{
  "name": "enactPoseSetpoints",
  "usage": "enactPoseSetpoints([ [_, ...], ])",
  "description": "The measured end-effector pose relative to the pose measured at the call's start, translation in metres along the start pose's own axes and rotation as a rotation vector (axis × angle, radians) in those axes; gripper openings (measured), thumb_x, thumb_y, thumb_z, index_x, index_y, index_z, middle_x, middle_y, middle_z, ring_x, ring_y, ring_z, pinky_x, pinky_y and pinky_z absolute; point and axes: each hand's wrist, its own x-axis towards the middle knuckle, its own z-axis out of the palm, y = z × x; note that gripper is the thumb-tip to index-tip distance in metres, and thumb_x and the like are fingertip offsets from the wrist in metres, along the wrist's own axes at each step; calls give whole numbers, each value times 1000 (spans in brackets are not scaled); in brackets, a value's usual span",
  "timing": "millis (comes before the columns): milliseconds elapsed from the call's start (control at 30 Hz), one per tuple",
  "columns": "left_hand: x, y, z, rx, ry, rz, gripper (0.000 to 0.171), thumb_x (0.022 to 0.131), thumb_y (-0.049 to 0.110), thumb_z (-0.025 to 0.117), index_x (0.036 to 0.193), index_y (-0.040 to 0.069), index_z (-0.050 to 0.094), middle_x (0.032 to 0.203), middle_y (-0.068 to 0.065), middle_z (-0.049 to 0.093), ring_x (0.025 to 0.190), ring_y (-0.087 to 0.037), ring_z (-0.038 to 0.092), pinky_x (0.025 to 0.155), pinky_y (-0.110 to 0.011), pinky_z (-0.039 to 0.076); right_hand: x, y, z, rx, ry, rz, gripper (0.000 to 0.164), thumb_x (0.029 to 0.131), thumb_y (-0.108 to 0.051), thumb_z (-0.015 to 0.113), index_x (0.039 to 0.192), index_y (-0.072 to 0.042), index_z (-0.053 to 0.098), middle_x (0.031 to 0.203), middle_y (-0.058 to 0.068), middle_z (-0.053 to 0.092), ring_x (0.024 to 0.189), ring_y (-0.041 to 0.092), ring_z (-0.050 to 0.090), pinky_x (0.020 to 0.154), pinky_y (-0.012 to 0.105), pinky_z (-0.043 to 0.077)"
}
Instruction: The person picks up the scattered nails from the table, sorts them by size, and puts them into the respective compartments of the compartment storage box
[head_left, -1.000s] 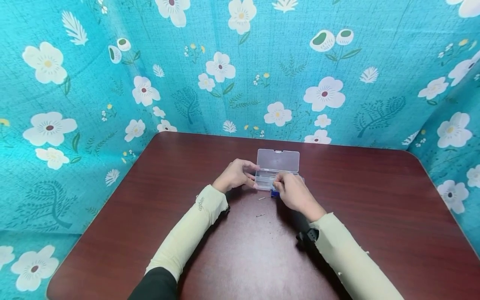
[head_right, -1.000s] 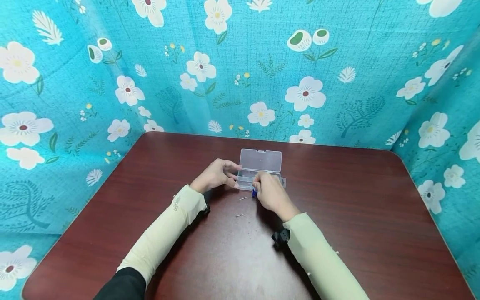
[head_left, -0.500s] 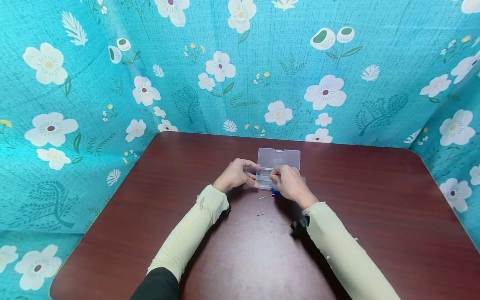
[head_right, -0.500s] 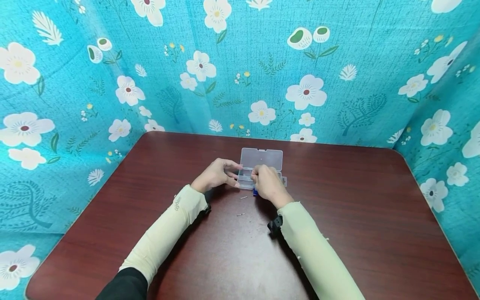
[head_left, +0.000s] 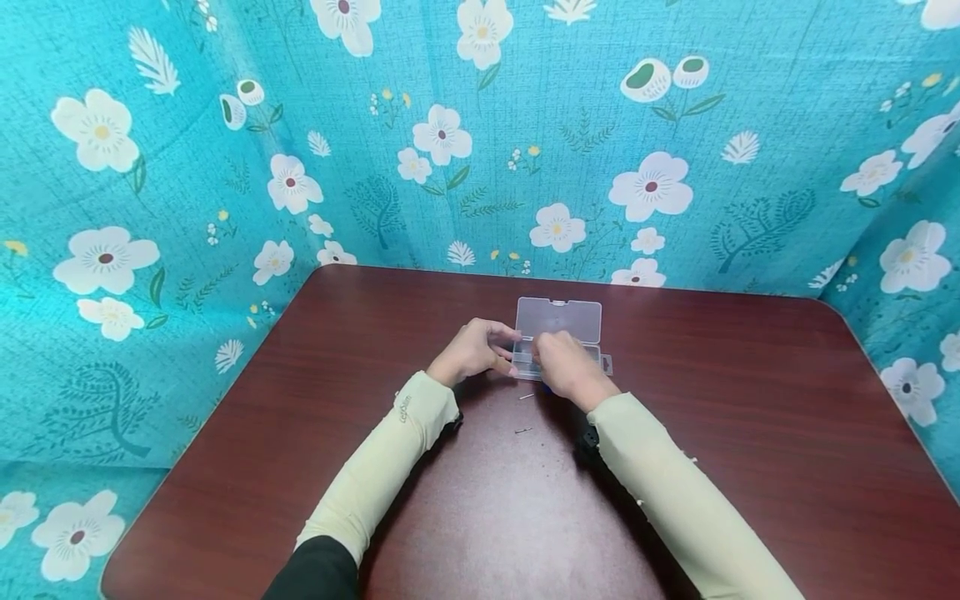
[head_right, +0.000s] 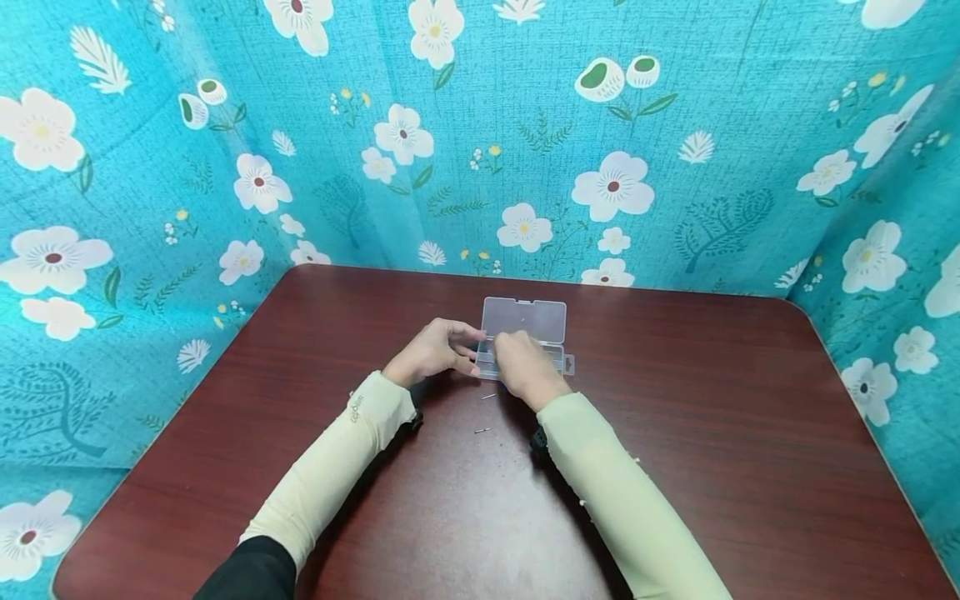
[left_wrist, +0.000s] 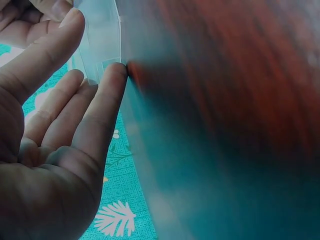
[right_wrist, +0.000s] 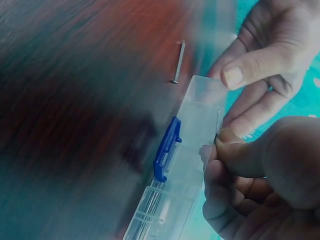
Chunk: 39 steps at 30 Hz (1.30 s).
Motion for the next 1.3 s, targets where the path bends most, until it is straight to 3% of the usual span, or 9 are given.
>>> enactPoseSetpoints([
  [167, -1, 2, -1, 7, -12, 8, 60, 68, -12, 88, 124, -1, 69, 129, -12, 67, 99, -26, 72, 74, -30, 58, 2, -5, 1, -87, -23, -60, 13, 86, 9, 65, 79, -2, 65, 66, 5, 59, 59, 18, 54, 56, 36, 48],
  [300, -2, 4, -1, 16, -9, -5, 59, 68, -10, 88, 123, 2, 71, 127, -9, 68, 98, -23, 73, 74, -29, 58, 4, -8, 1, -103, -61, -46, 4, 88, 5, 70, 88, 1, 69, 71, 9, 62, 60, 19, 56, 57, 34, 50],
  [433, -2, 3, -1, 18, -4, -10, 59, 67, -9, 89, 122, 4, 72, 126, -7, 68, 97, -22, 73, 74, -29, 58, 5, -9, 0, -110, -73, -41, 5, 87, 6, 70, 86, 1, 69, 69, 8, 61, 60, 19, 56, 57, 34, 49],
  [667, -2, 3, -1, 17, 6, -15, 59, 66, -9, 90, 121, 5, 72, 124, -7, 69, 94, -20, 73, 73, -30, 58, -1, -6, -9, 48, -45, -9, 12, 91, 4, 67, 81, -2, 70, 67, 4, 59, 61, 18, 53, 60, 34, 50],
  [900, -1, 3, -2, -3, -3, -19, 58, 67, -8, 90, 121, 4, 72, 125, -7, 69, 94, -19, 73, 73, -31, 58, -19, -4, -12, 200, 13, -50, 15, 93, -3, 68, 79, -7, 73, 69, -3, 63, 61, 13, 53, 62, 32, 48],
  [1067, -1, 2, -2, 2, -8, -20, 59, 67, -8, 90, 121, 4, 72, 126, -3, 68, 96, -21, 73, 74, -31, 58, -31, -7, -8, 236, 15, -84, 13, 91, -6, 72, 79, -9, 74, 71, -2, 67, 61, 10, 53, 63, 33, 49],
  [1300, -2, 4, -2, 17, -9, -24, 59, 69, -8, 89, 124, 3, 70, 129, -5, 67, 99, -23, 72, 75, -30, 58, -44, -11, 0, 232, -2, -121, 14, 90, -7, 73, 78, -14, 73, 74, -10, 64, 69, 9, 54, 71, 36, 48],
])
